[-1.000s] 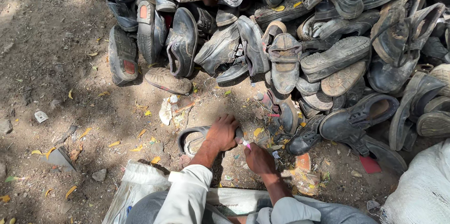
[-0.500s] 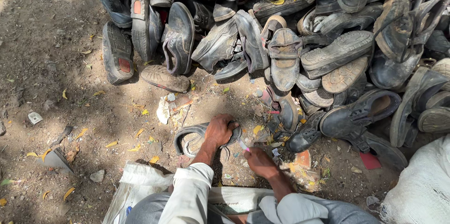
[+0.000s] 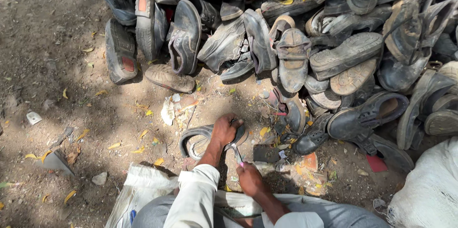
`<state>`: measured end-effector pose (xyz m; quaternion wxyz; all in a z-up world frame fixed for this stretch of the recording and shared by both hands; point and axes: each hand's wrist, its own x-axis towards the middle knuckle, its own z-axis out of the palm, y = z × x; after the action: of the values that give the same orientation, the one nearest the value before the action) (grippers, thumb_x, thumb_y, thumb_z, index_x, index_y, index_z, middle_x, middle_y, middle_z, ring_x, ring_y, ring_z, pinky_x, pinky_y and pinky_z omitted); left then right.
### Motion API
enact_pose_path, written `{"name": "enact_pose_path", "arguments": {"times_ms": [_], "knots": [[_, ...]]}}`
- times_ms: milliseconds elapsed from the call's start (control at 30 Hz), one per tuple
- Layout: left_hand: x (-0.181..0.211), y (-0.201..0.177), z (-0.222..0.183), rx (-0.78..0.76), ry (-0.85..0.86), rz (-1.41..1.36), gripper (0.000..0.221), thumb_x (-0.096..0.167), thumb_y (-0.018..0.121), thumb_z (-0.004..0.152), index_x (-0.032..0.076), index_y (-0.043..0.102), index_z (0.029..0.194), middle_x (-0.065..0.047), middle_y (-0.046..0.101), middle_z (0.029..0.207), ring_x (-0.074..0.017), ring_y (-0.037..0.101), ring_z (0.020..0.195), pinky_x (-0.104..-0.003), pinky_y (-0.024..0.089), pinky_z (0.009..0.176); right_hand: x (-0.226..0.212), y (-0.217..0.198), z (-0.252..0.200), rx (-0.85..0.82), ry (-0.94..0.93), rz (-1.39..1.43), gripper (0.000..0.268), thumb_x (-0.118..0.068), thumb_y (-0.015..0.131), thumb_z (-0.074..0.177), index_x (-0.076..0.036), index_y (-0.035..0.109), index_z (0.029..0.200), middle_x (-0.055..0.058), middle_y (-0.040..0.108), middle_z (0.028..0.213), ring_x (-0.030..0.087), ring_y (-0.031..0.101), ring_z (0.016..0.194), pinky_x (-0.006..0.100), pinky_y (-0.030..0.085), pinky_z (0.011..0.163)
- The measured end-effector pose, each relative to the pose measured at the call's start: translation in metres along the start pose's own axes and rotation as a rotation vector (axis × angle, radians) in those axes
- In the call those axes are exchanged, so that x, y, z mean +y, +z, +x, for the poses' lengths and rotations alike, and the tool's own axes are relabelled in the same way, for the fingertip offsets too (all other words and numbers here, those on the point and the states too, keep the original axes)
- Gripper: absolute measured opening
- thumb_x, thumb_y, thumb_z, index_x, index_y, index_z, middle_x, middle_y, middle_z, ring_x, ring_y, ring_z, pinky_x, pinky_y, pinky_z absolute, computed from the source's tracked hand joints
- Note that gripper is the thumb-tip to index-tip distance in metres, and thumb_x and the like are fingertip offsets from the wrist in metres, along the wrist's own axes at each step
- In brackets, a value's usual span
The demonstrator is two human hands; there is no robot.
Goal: The person sits on the ground and uses a small knife to cut and trim parts from several old shoes selected from a large pile.
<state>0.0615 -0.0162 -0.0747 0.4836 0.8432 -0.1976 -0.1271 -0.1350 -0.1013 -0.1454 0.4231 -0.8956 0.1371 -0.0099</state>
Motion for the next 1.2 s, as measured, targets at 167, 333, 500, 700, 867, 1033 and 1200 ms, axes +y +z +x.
{"name": "enact_pose_path", "arguments": {"times_ms": [167,333,500,700,867,1033,1200], "knots": [[-0.006,0.003,-0.001,0.076,-0.138,-0.09,0.028,0.03,0.07,0.091,0.004,0.072,0.101,-0.022,0.074,0.091,-0.0394,0.072,0.088,-0.045,0.053,0.081,-0.049,-0.027,0.031,-0.372,0.767,0.653,0.044,-0.036,0.046,0.11,0.005,0.053,0.127,0.0,0.046,0.063,0.011,0.036,0.042,0.031,0.029,0.036],[0.005,0.011,-0.002,0.36,-0.211,-0.161,0.026,0.027,0.068,0.095,0.002,0.069,0.1,-0.024,0.072,0.089,-0.0414,0.07,0.084,-0.046,0.053,0.078,-0.085,-0.056,0.035,-0.338,0.823,0.67,0.027,-0.036,0.046,0.106,-0.017,0.055,0.122,-0.001,0.044,0.06,0.011,0.034,0.041,0.031,0.028,0.037],[0.006,0.024,-0.003,0.442,-0.195,-0.097,0.026,0.026,0.067,0.096,0.001,0.068,0.092,-0.024,0.07,0.085,-0.0424,0.067,0.081,-0.048,0.051,0.075,-0.093,-0.063,0.004,-0.426,0.767,0.381,0.034,-0.039,0.045,0.106,-0.008,0.06,0.108,0.0,0.047,0.058,0.012,0.041,0.04,0.032,0.035,0.038],[0.0,0.018,-0.002,0.391,-0.235,-0.182,0.026,0.028,0.067,0.095,0.002,0.068,0.095,-0.022,0.071,0.084,-0.0372,0.069,0.077,-0.045,0.052,0.075,-0.097,-0.043,0.026,-0.384,0.721,0.504,0.032,-0.036,0.045,0.108,-0.007,0.057,0.1,-0.002,0.045,0.057,0.012,0.038,0.04,0.032,0.034,0.038],[0.0,0.016,0.005,0.407,-0.251,-0.2,0.026,0.027,0.067,0.096,0.001,0.069,0.096,-0.021,0.072,0.083,-0.0354,0.07,0.077,-0.043,0.053,0.075,-0.093,-0.039,-0.01,-0.48,0.703,0.441,0.023,-0.032,0.044,0.107,-0.018,0.061,0.102,-0.003,0.048,0.059,0.01,0.036,0.041,0.031,0.032,0.038],[-0.004,0.016,-0.002,0.411,-0.281,-0.241,0.026,0.027,0.068,0.095,0.002,0.07,0.098,-0.02,0.074,0.083,-0.0335,0.071,0.076,-0.042,0.053,0.074,-0.081,-0.033,0.004,-0.535,0.72,0.818,0.033,-0.032,0.043,0.111,-0.009,0.048,0.088,0.002,0.039,0.052,0.012,0.031,0.035,0.032,0.024,0.032],[0.0,0.018,-0.008,0.446,-0.312,-0.24,0.024,0.026,0.067,0.096,0.002,0.071,0.099,-0.02,0.075,0.086,-0.0306,0.071,0.079,-0.042,0.054,0.074,-0.098,-0.04,-0.016,-0.495,0.693,0.688,0.034,-0.03,0.033,0.11,-0.008,0.047,0.088,-0.001,0.043,0.053,0.011,0.028,0.034,0.032,0.023,0.03]]}}
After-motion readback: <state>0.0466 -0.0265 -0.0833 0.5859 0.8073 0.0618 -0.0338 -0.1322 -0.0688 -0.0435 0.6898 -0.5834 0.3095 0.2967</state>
